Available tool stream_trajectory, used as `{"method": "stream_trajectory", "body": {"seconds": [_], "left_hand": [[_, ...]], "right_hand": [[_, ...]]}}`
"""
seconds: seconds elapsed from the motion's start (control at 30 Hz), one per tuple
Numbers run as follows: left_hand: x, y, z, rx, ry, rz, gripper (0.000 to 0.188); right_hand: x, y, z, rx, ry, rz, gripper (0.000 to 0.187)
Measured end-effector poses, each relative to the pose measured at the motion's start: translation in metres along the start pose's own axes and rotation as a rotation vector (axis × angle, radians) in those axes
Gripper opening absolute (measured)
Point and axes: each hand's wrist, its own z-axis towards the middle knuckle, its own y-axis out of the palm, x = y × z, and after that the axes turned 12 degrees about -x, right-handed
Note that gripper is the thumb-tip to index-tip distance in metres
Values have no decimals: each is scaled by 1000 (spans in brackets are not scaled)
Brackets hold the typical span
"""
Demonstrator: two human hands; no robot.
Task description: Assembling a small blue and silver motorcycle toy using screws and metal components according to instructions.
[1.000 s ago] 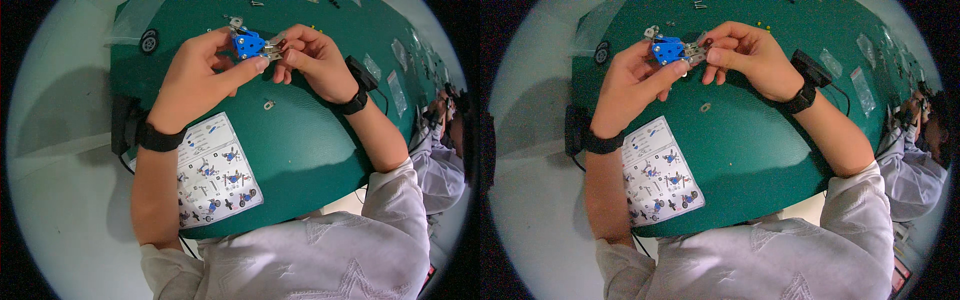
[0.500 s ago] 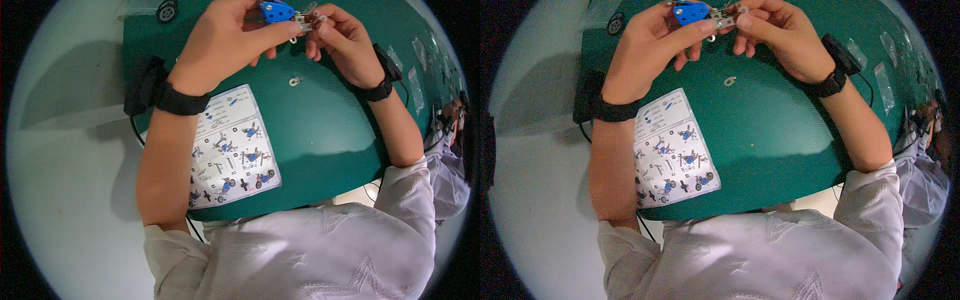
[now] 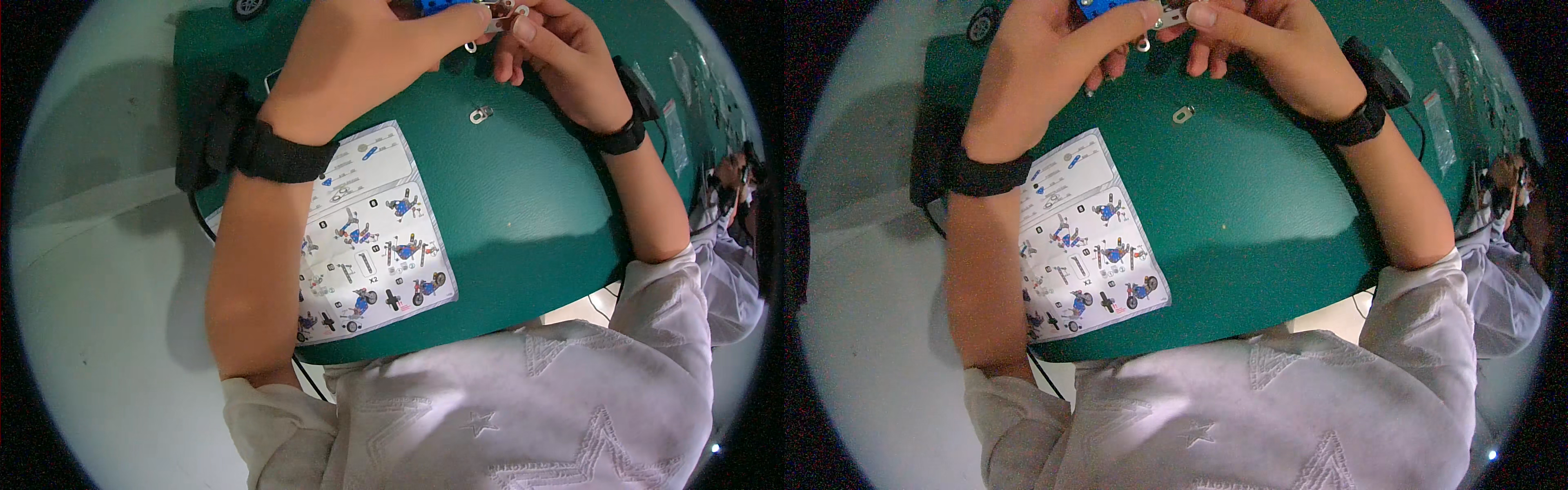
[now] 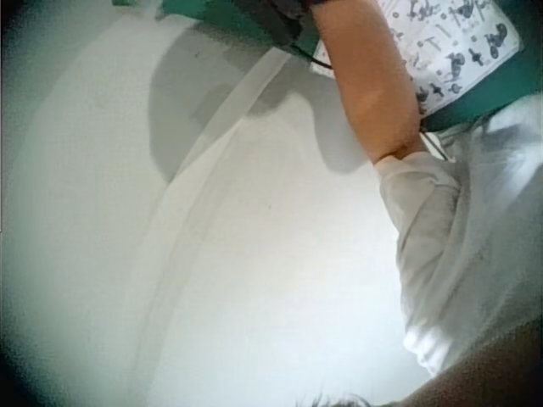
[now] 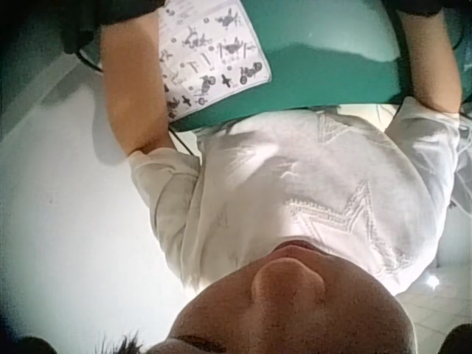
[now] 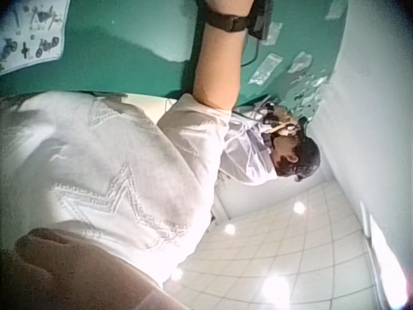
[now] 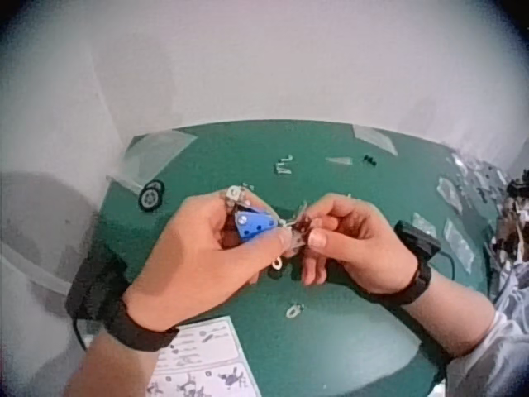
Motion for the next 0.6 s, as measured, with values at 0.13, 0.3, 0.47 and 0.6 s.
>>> {"method": "stream_trajectory", "body": {"seconds": [0.13, 0.3, 0.47, 0.6], "left_hand": [[3, 6, -5, 86, 108, 164, 23], [2, -2, -3, -66, -1, -34, 27], [15, -15, 5, -117, -218, -60, 40], [37, -14, -10, 197, -101, 12, 46]], "right_hand": [[-4, 3, 3, 1, -8, -12, 18], [-3, 1, 0, 49, 9, 7, 19], [-2, -8, 1, 60, 21, 69, 20], [5, -22, -3, 37, -26, 101, 22]]}}
